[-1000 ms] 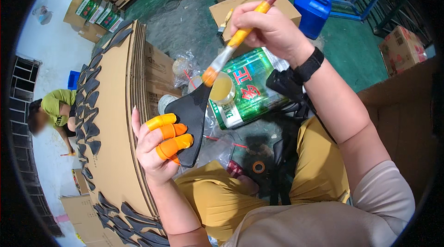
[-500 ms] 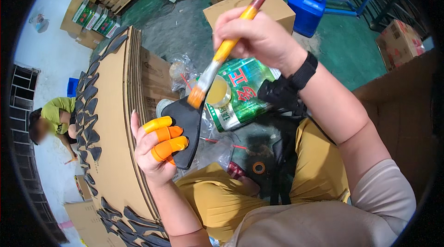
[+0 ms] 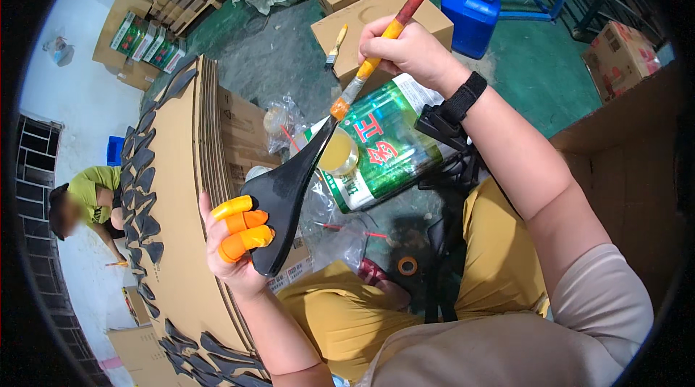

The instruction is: Apply yellow adhesive or primer to the edges of black plastic parts using a brush.

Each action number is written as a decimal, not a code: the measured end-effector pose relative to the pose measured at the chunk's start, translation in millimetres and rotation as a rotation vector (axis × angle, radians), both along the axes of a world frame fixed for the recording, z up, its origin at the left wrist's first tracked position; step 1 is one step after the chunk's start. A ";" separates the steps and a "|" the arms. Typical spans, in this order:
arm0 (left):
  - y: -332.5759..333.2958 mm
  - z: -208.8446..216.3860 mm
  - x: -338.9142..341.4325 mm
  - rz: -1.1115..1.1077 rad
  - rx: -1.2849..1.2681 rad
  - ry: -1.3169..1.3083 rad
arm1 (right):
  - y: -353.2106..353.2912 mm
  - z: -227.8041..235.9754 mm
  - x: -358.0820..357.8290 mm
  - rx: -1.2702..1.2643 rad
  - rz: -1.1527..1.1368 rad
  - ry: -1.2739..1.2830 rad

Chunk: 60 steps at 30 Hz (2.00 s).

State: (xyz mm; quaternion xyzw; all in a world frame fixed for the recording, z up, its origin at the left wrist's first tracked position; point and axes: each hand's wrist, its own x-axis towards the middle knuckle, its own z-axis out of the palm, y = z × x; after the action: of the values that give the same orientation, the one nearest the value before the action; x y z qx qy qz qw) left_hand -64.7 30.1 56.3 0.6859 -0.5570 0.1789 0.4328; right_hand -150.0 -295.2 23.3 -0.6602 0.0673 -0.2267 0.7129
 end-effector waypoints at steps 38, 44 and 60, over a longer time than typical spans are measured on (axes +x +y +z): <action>14.6 -25.3 28.0 -0.029 -0.294 0.585 | -10.9 1.3 -3.5 -0.528 -0.250 0.113; 13.9 -32.3 43.4 0.074 -0.572 0.834 | -1.9 4.1 -14.0 -0.466 -0.405 0.041; 5.6 -51.8 92.8 0.468 -1.076 1.046 | 27.5 0.1 -38.1 -0.230 -0.248 -0.016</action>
State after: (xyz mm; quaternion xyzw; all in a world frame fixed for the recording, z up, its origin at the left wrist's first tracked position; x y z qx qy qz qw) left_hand 28.1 35.8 4.5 0.4765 0.0412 0.1643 0.8627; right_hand -188.0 -267.8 23.4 -0.7223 0.1162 -0.3242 0.5997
